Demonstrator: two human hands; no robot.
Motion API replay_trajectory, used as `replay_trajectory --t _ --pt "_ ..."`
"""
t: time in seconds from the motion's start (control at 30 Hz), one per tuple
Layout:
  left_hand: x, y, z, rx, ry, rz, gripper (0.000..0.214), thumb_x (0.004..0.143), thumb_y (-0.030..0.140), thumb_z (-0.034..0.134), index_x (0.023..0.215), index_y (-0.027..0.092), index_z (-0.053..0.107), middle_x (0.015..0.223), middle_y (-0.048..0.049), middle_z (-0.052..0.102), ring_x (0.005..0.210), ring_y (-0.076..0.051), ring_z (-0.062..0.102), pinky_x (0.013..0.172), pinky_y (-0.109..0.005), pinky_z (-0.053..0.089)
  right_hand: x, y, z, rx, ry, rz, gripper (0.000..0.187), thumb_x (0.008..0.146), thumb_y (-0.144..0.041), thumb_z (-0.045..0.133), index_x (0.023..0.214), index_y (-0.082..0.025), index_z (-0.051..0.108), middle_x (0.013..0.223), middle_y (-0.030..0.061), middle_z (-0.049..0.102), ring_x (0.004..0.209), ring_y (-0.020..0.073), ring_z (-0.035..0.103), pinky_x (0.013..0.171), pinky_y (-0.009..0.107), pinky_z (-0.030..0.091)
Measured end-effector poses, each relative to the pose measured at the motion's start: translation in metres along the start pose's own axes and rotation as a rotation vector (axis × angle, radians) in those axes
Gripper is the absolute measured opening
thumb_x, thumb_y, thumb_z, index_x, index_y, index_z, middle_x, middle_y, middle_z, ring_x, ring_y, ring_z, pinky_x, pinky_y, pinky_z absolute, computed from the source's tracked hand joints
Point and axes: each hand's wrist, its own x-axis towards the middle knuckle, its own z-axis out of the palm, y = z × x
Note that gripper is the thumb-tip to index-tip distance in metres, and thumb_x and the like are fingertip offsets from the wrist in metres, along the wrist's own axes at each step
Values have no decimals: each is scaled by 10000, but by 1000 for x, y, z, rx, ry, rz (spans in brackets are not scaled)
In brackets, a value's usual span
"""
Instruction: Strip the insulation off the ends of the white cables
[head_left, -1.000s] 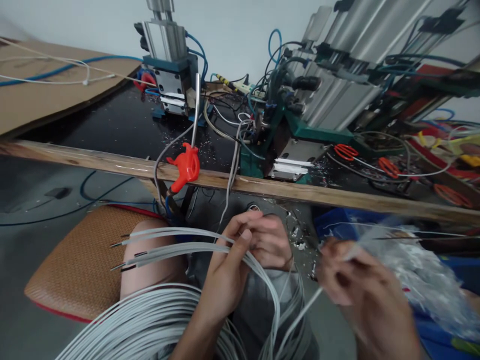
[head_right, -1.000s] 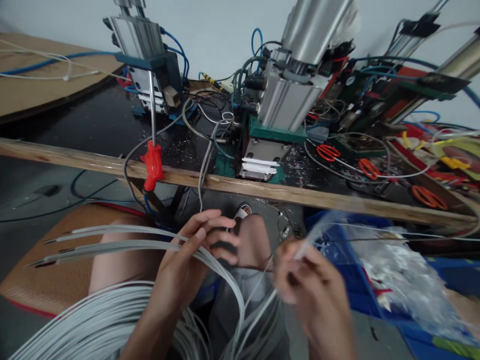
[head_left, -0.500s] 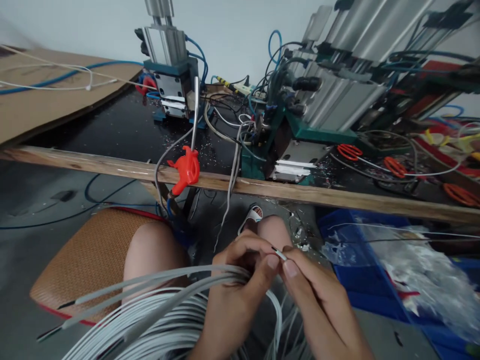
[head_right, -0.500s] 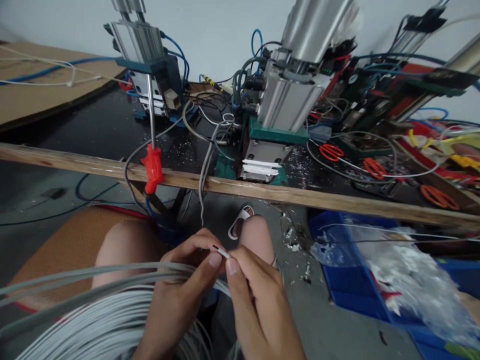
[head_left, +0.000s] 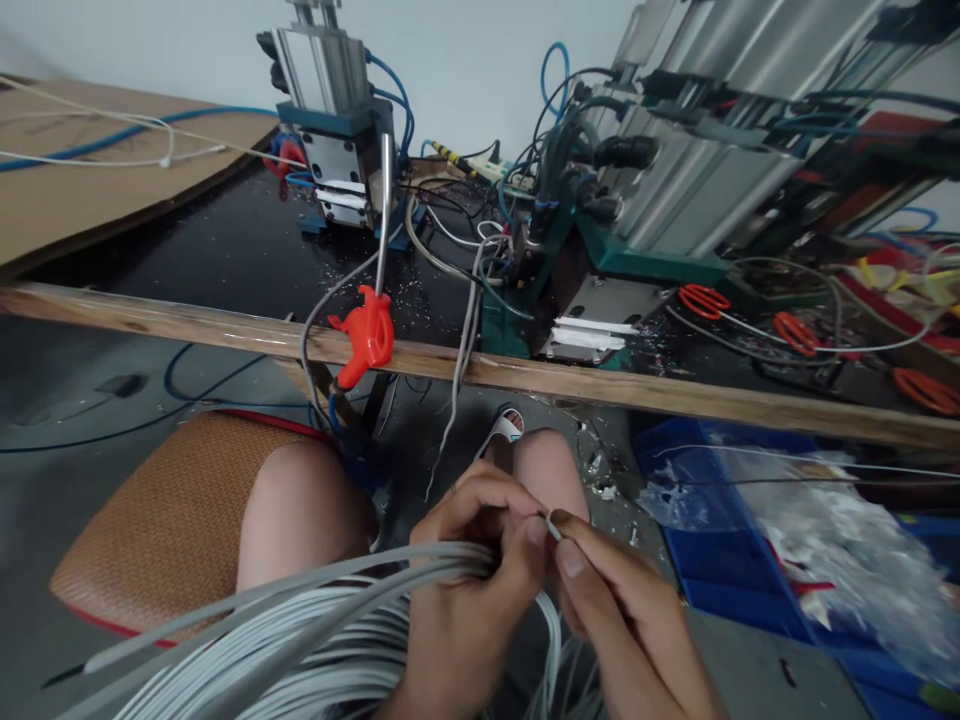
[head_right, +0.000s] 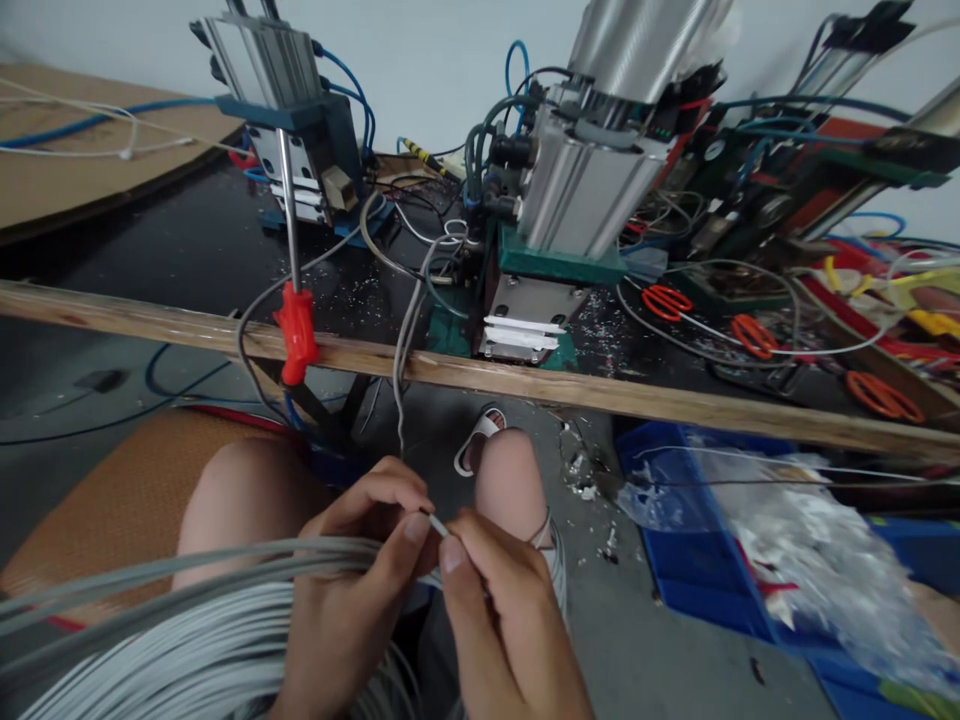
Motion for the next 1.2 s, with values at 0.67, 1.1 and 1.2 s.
replay_trajectory --t 0.67,1.1,1.2 --pt "-6 -3 9 55 98 1 145 757 101 686 664 211 681 627 55 610 528 -85 503 512 -158 432 -6 12 28 -54 221 -181 268 1057 -161 461 810 -217 550 644 -66 555 508 68 502 470 156 375" --pt "0 14 2 132 -81 -19 133 792 157 667 668 191 631 619 24 584 533 -113 498 488 -202 393 4 14 -16 -176 -113 -178 322 1058 -191 449 739 -226 468 621 -50 500 517 91 527 501 206 397" --pt "6 17 -7 239 -217 -5 157 780 141 651 634 187 616 596 26 556 496 -104 455 470 -213 344 5 16 -25 -209 -144 -236 307 1035 -185 477 733 -238 474 624 -40 550 532 113 566 517 230 425"
